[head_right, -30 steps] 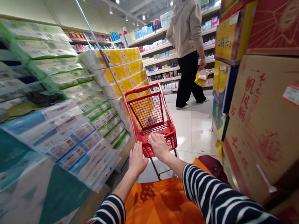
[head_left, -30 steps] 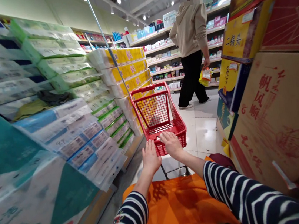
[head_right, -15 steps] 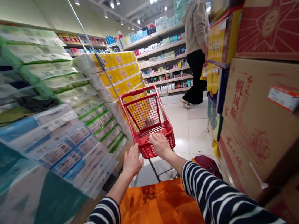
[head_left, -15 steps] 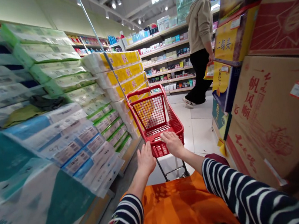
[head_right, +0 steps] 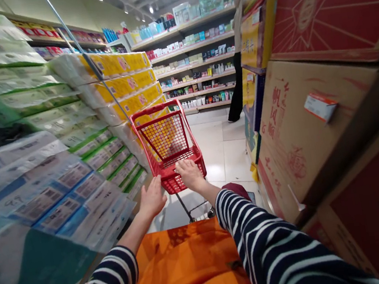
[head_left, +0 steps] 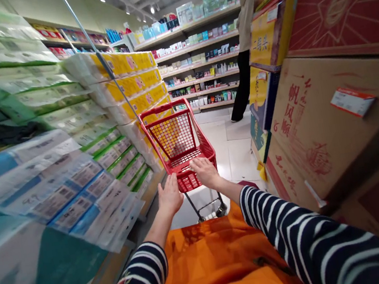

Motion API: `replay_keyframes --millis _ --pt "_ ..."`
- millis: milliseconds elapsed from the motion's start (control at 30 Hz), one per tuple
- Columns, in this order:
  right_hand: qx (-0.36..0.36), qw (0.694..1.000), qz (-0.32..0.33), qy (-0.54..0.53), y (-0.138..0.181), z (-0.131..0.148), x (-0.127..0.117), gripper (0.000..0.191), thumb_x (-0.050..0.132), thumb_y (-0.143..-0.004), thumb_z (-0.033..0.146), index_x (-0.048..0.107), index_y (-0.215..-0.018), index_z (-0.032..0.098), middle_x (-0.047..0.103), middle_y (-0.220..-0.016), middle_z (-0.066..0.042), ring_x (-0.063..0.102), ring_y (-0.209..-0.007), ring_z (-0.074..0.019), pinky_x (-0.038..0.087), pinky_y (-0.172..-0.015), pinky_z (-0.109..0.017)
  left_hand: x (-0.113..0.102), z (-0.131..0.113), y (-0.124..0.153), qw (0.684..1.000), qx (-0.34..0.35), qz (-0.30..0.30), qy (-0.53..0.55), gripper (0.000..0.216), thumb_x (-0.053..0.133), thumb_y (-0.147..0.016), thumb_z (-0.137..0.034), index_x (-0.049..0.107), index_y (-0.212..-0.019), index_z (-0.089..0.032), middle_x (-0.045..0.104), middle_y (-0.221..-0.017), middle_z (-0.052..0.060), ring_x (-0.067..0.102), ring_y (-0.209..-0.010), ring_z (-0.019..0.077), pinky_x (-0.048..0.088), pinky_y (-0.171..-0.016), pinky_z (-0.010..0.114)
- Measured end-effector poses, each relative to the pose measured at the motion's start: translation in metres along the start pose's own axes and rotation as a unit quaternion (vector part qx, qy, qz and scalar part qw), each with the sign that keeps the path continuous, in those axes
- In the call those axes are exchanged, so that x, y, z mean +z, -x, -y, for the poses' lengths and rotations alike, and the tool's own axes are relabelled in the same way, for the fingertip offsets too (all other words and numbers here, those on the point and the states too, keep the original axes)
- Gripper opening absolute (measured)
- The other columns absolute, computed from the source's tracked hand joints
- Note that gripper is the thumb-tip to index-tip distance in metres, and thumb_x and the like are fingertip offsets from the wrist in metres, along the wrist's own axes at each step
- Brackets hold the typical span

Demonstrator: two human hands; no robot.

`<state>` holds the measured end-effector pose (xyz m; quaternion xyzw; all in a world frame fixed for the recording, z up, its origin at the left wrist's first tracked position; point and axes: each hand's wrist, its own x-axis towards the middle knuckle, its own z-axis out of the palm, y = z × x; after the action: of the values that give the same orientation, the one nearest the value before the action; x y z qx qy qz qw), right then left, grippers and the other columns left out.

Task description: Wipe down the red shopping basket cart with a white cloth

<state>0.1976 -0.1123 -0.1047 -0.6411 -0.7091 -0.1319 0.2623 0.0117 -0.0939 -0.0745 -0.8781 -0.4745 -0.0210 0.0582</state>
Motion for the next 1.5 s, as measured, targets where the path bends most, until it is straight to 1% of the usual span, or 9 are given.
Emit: replay_keyframes --millis 133,367,500,600,800,900,1067,1333,1500 --pt "0.067 0.998 -0.005 0.005 0.003 -0.018 -0.005 0.035 0.042 -0.090 0.014 0.055 -0.122 0.012 0.051 -0.132 -0.015 0.042 -0.122 -0.0241 0.029 -0.106 -0.043 0.007 0.004 0.002 1.000 -0.006 -0.014 -0.021 0.072 0.044 -0.075 -0.018 0.024 -0.143 -0.007 0.030 -0.149 0.014 0.025 -0.139 0.0228 0.023 -0.111 0.053" --pt "-0.008 1.000 -0.014 -0.017 -0.008 0.046 0.018 0.032 0.039 -0.093 0.020 0.055 -0.121 0.017 0.053 -0.131 -0.011 0.042 -0.121 -0.0216 0.031 -0.105 -0.042 0.009 0.016 0.008 0.996 -0.035 -0.002 -0.077 0.069 0.046 -0.076 -0.022 0.029 -0.142 -0.015 0.023 -0.152 0.011 0.023 -0.140 0.0242 0.023 -0.110 0.053" --pt "0.028 0.999 -0.015 -0.028 -0.005 0.042 0.013 0.033 0.040 -0.093 0.021 0.055 -0.121 0.017 0.053 -0.131 -0.011 0.043 -0.120 -0.0236 0.031 -0.105 -0.045 0.007 0.024 0.013 0.996 -0.047 0.007 -0.081 0.068 0.045 -0.077 -0.021 0.028 -0.143 -0.014 0.023 -0.152 0.012 0.024 -0.139 0.0244 0.024 -0.109 0.054" --pt "0.080 0.996 -0.030 -0.028 -0.002 0.037 0.010 0.033 0.039 -0.093 0.018 0.054 -0.122 0.013 0.052 -0.132 -0.013 0.042 -0.121 -0.0250 0.028 -0.105 -0.046 0.008 0.020 0.013 0.995 -0.058 -0.002 -0.079 0.067 0.045 -0.078 -0.022 0.029 -0.143 -0.012 0.023 -0.152 0.013 0.024 -0.139 0.0257 0.024 -0.109 0.055" --pt "0.011 0.999 -0.021 -0.032 -0.004 0.055 0.015 0.032 0.038 -0.094 0.021 0.053 -0.122 0.014 0.053 -0.130 -0.010 0.043 -0.120 -0.0221 0.030 -0.105 -0.038 0.011 -0.004 0.010 0.996 -0.032 -0.030 -0.074 0.066 0.043 -0.079 -0.024 0.029 -0.143 -0.013 0.022 -0.152 0.013 0.020 -0.140 0.0253 0.020 -0.110 0.056" --pt "-0.001 0.999 -0.011 -0.034 -0.003 0.039 0.009 0.032 0.036 -0.096 0.024 0.054 -0.122 0.016 0.054 -0.129 -0.009 0.044 -0.119 -0.0221 0.030 -0.104 -0.039 0.010 -0.007 0.010 0.997 -0.023 -0.019 -0.067 0.069 0.043 -0.078 -0.023 0.027 -0.144 -0.013 0.022 -0.152 0.011 0.019 -0.140 0.0259 0.018 -0.110 0.058" --pt "0.046 0.999 -0.003 -0.029 -0.002 -0.001 -0.007 0.031 0.038 -0.094 0.023 0.057 -0.117 0.016 0.054 -0.128 -0.012 0.046 -0.117 -0.0232 0.031 -0.102 -0.040 0.005 -0.010 0.011 0.999 -0.033 0.002 -0.042 0.070 0.043 -0.078 -0.023 0.025 -0.144 -0.013 0.021 -0.153 0.011 0.017 -0.141 0.0265 0.017 -0.110 0.057" --pt "-0.023 0.999 0.034 -0.026 -0.004 0.016 -0.002 0.034 0.036 -0.094 0.022 0.054 -0.123 0.015 0.052 -0.131 -0.014 0.045 -0.117 -0.0242 0.030 -0.101 -0.039 0.000 -0.014 0.012 0.999 -0.045 0.022 0.012 0.070 0.041 -0.079 -0.020 0.021 -0.145 -0.014 0.017 -0.154 0.009 0.012 -0.142 0.0269 0.012 -0.111 0.058" --pt "0.051 0.999 0.010 0.012 -0.002 -0.012 -0.011 0.036 0.036 -0.093 0.025 0.057 -0.121 0.016 0.052 -0.131 -0.015 0.041 -0.123 -0.0293 0.030 -0.100 -0.047 0.001 -0.014 0.011 0.998 -0.045 0.029 0.034 0.071 0.042 -0.078 -0.019 0.020 -0.146 -0.014 0.016 -0.155 0.009 0.010 -0.142 0.0269 0.009 -0.111 0.059"
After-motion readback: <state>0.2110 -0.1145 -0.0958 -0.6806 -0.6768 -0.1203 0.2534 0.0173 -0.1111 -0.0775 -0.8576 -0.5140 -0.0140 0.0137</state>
